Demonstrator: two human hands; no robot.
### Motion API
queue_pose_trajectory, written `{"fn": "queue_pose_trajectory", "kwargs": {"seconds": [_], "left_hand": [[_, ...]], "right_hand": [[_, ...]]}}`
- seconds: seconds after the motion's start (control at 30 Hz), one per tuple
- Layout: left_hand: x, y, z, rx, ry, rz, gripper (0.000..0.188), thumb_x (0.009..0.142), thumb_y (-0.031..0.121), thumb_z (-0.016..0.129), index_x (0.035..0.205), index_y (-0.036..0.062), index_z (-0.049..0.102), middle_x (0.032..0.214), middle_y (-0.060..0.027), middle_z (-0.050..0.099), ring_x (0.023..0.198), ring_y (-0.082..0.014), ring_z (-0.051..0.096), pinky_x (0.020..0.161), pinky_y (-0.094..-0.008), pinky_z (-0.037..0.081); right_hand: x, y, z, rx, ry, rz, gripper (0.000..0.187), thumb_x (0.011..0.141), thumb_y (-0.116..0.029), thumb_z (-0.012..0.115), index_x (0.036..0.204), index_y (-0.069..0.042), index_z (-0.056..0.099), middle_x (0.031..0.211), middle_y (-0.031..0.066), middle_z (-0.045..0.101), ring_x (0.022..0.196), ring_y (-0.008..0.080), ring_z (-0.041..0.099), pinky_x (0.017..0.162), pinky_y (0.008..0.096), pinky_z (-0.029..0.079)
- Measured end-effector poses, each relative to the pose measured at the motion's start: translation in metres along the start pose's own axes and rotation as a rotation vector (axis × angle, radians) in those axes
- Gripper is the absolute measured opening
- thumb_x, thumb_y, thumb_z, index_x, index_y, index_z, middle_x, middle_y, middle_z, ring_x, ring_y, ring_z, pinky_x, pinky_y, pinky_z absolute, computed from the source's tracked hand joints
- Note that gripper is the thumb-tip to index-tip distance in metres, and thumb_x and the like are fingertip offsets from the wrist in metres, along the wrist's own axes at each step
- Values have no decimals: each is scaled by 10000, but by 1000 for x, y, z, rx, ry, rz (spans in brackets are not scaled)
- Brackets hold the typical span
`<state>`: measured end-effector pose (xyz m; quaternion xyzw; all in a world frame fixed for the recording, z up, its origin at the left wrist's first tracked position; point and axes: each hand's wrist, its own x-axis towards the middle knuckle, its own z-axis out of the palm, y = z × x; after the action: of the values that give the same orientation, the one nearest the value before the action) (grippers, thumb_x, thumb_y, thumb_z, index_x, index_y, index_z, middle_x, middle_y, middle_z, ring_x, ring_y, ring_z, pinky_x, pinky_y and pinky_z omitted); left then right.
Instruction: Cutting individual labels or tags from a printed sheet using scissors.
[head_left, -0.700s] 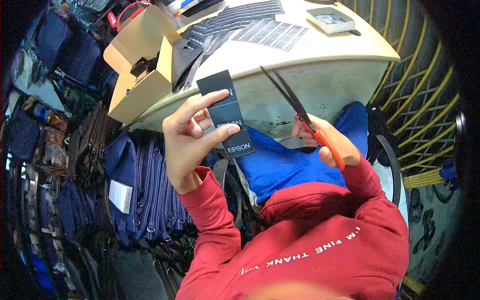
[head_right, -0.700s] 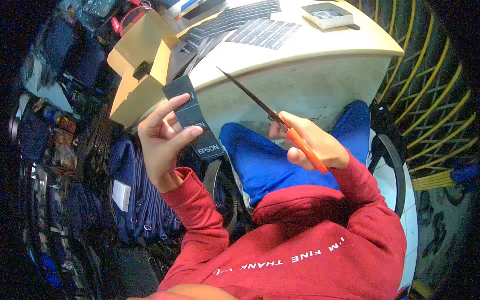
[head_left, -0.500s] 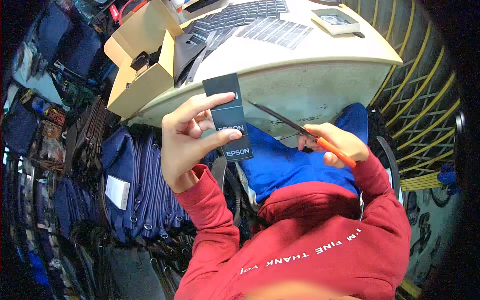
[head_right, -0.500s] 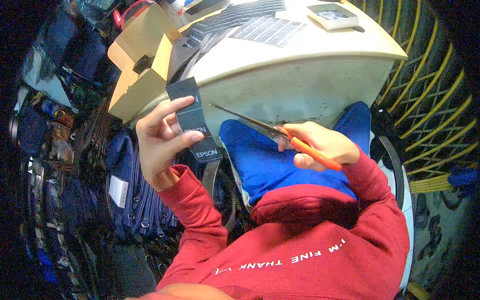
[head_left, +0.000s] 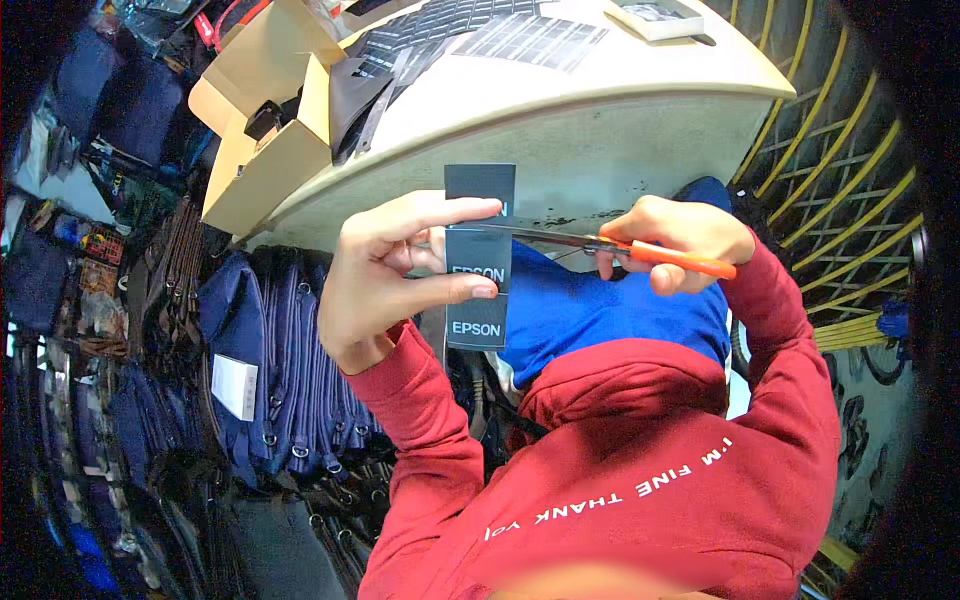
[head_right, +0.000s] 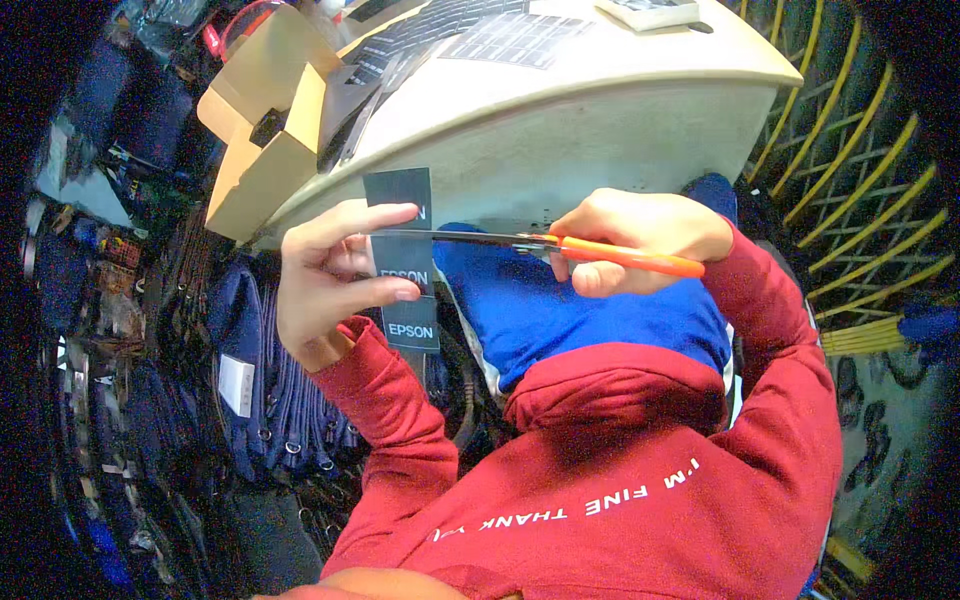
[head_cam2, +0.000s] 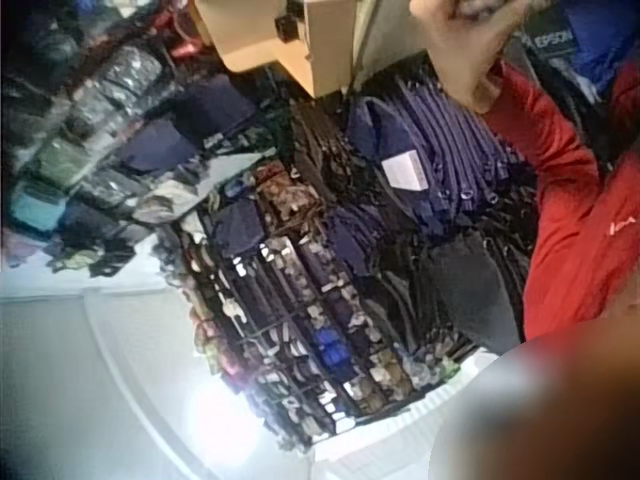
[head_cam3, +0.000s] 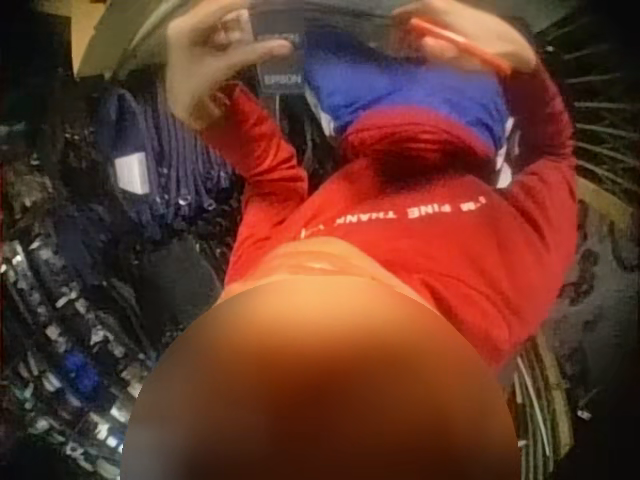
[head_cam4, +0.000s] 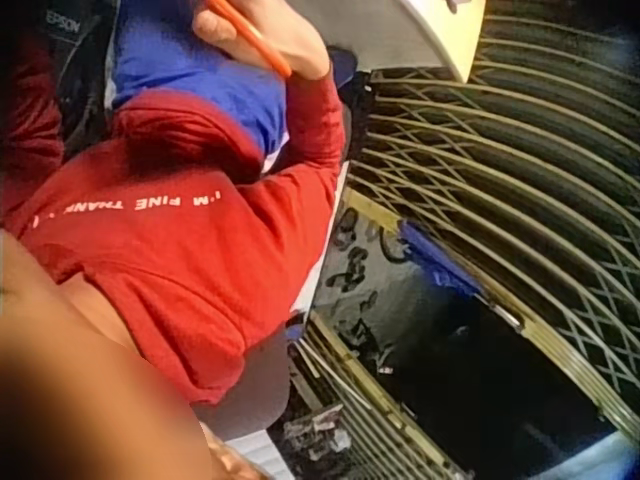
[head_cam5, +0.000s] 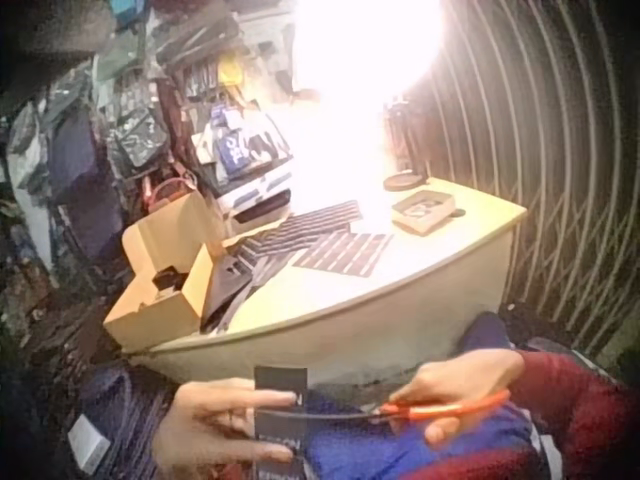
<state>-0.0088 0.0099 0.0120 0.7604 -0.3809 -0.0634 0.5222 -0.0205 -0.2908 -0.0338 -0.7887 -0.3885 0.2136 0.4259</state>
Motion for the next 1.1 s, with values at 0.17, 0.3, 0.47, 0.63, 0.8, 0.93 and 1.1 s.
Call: {"fn": "queue_pose_trajectory", "kwargs": {"seconds": [0.17, 0.3, 0.47, 0.63, 0.8, 0.93, 1.1], "left_hand": [[1, -7, -5, 122, -58, 48, 550, 596, -37, 813, 1118, 9, 648, 881, 12, 564, 676, 10, 441, 561, -126, 341], [3, -8, -3, 69, -60, 26, 549, 587, -26, 818, 1110, 19, 656, 883, 28, 560, 648, 19, 395, 528, -133, 289], [3, -11, -1, 4, -55, 22, 560, 576, -20, 822, 1110, 20, 657, 875, 38, 544, 602, 12, 318, 498, -152, 230], [3, -18, -2, -2, -62, 35, 565, 579, -22, 819, 1118, 13, 650, 881, 34, 544, 604, 15, 328, 501, -146, 239], [4, -18, 0, -115, -56, 27, 566, 582, -31, 816, 1120, 14, 649, 910, 28, 558, 613, 14, 329, 501, -147, 242], [4, -10, -1, 8, -93, 49, 555, 601, -63, 800, 1129, 3, 641, 963, 2, 579, 652, 23, 399, 518, -134, 301], [5, -9, -2, 21, -106, 32, 557, 605, -71, 796, 1134, 2, 638, 967, 0, 579, 678, 25, 423, 529, -117, 314]], "right_hand": [[1, -4, -3, -57, -17, 4, 480, 848, -481, 525, 824, -8, 602, 700, 119, 600, 654, 251, 586, 612, 370, 458], [2, -3, -5, -38, -39, -10, 487, 860, -487, 521, 782, -11, 588, 663, 106, 579, 612, 243, 564, 585, 369, 447], [3, -4, -4, -27, -9, -57, 539, 883, -522, 492, 712, -16, 561, 618, 93, 545, 569, 226, 528, 559, 361, 430], [5, -4, -4, -23, -15, -65, 570, 891, -546, 471, 708, -13, 554, 604, 92, 527, 557, 223, 510, 550, 368, 422], [5, -1, -2, -12, -15, -105, 596, 887, -576, 461, 705, -15, 549, 594, 94, 516, 550, 224, 499, 545, 373, 415], [5, -4, -2, -36, -23, -59, 599, 884, -580, 465, 703, -14, 546, 594, 96, 513, 546, 229, 490, 542, 374, 411], [5, -4, -2, -30, -17, -55, 592, 885, -571, 469, 702, -13, 544, 578, 96, 495, 533, 240, 474, 532, 376, 403]]}}
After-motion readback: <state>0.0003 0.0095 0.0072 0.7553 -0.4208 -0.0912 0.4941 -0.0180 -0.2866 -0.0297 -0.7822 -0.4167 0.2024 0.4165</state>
